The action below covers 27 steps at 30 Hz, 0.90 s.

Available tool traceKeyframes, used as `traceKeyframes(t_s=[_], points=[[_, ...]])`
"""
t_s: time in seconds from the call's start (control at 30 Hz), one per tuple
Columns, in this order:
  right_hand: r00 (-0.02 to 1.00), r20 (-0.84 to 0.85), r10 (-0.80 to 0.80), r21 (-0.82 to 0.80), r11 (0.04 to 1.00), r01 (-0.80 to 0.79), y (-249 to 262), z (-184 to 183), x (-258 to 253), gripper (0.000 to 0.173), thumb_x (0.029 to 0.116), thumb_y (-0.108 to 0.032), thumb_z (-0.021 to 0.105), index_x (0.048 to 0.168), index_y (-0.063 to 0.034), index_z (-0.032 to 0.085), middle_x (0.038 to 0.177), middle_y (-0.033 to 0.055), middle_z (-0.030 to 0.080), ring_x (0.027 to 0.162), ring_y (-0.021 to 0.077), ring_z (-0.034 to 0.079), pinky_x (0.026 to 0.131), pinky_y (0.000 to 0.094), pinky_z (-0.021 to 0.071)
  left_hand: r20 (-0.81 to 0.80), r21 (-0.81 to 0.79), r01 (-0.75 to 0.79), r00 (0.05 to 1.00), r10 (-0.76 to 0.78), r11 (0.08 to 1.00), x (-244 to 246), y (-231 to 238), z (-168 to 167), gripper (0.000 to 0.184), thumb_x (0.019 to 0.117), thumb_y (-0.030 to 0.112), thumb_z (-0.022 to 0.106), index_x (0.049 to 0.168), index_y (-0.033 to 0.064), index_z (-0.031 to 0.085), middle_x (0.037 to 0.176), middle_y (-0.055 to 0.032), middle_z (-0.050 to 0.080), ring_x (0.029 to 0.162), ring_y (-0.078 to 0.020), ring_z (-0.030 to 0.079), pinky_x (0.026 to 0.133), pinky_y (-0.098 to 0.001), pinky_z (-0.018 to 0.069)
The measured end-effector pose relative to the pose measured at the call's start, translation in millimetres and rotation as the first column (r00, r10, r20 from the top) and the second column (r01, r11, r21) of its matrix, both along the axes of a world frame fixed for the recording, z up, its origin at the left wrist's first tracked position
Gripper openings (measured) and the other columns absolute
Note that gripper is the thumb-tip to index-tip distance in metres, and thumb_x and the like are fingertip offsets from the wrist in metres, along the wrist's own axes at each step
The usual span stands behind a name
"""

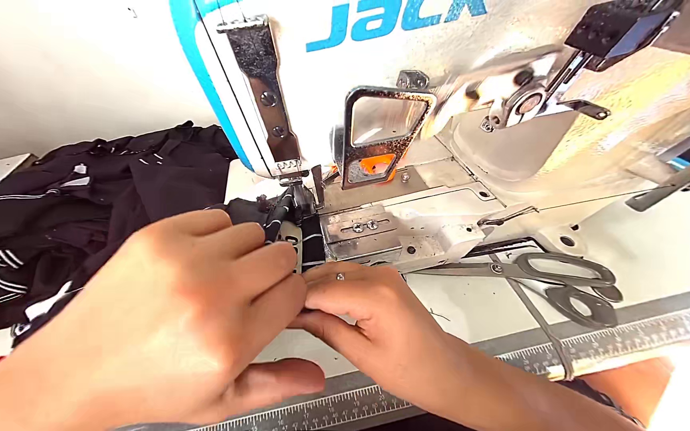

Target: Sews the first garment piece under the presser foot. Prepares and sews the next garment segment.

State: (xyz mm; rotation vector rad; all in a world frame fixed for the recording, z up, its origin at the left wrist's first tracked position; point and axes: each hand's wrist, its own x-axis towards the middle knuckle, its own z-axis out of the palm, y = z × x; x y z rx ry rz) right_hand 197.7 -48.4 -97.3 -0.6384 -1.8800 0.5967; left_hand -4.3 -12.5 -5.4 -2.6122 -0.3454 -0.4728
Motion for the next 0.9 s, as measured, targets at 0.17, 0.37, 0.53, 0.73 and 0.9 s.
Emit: traceKeyframes(t_s=[0.17, 0.37, 0.53, 0.73, 0.9], points=[[0.995, 0.033, -0.095, 0.121, 0.988, 0.09, -11.7, -3.5, 0.8, 0.019, 0.1005, -0.019, 0.065, 0.095, -0.0035, 0.075, 0.095, 0.0052, 0.077, 0.101, 0.0101, 0.071, 0.096, 0.0253, 0.0511, 0.026, 0.106, -0.155, 0.988, 0.153, 0.982, -8.1, 9.2, -38.6, 0.026, 0.0887, 0.018, 0.049, 0.093, 0.0081, 0.072, 0.092, -0.0077, 0.072, 0.074, -0.0251, 0.063, 0.062, -0.0407, 0.0439], [0.974, 0.072, -0.214, 0.274, 0.943, 0.187, -16.2, -26.6, 0.2, 0.016, 0.1032, -0.02, 0.061, 0.099, -0.0117, 0.074, 0.101, -0.0016, 0.079, 0.111, 0.0043, 0.068, 0.107, 0.0344, 0.0369, 0.033, 0.158, -0.216, 0.976, 0.214, 0.963, -14.1, -5.4, -45.6, 0.027, 0.0954, 0.005, 0.046, 0.095, 0.0056, 0.073, 0.094, -0.0079, 0.073, 0.073, -0.0245, 0.06, 0.063, -0.0394, 0.0407], [0.957, 0.102, -0.27, 0.248, 0.939, 0.239, -1.1, -13.8, 2.6, 0.018, 0.1009, -0.022, 0.063, 0.098, -0.0117, 0.078, 0.098, -0.0035, 0.078, 0.103, 0.0014, 0.07, 0.103, 0.0326, 0.0415, 0.03, 0.137, -0.208, 0.978, 0.206, 0.968, -7.6, 12.4, -34.8, 0.024, 0.0881, 0.006, 0.051, 0.09, 0.0048, 0.075, 0.091, -0.0079, 0.072, 0.073, -0.0252, 0.063, 0.057, -0.0387, 0.042], [0.905, 0.205, -0.372, 0.284, 0.908, 0.308, 19.2, 2.7, 4.3, 0.017, 0.0965, -0.021, 0.065, 0.094, -0.0144, 0.08, 0.096, -0.0062, 0.078, 0.097, 0.002, 0.07, 0.097, 0.0305, 0.0478, -0.029, 0.134, -0.207, 0.977, 0.213, 0.969, -4.2, 38.2, -25.4, 0.022, 0.0865, 0.005, 0.053, 0.089, 0.0047, 0.075, 0.091, -0.01, 0.073, 0.073, -0.0274, 0.065, 0.054, -0.0395, 0.0422], [0.927, 0.268, -0.263, 0.184, 0.958, 0.219, 23.8, 15.7, 11.3, 0.013, 0.0941, -0.022, 0.068, 0.094, -0.0163, 0.08, 0.093, -0.0083, 0.076, 0.094, 0.0011, 0.07, 0.097, 0.0333, 0.0489, -0.024, 0.088, -0.178, 0.983, 0.181, 0.98, -2.7, 11.5, 5.4, 0.046, 0.0921, 0.051, 0.049, 0.072, 0.0121, 0.065, 0.072, -0.0039, 0.059, 0.063, -0.023, 0.054, 0.054, -0.0394, 0.0347]])
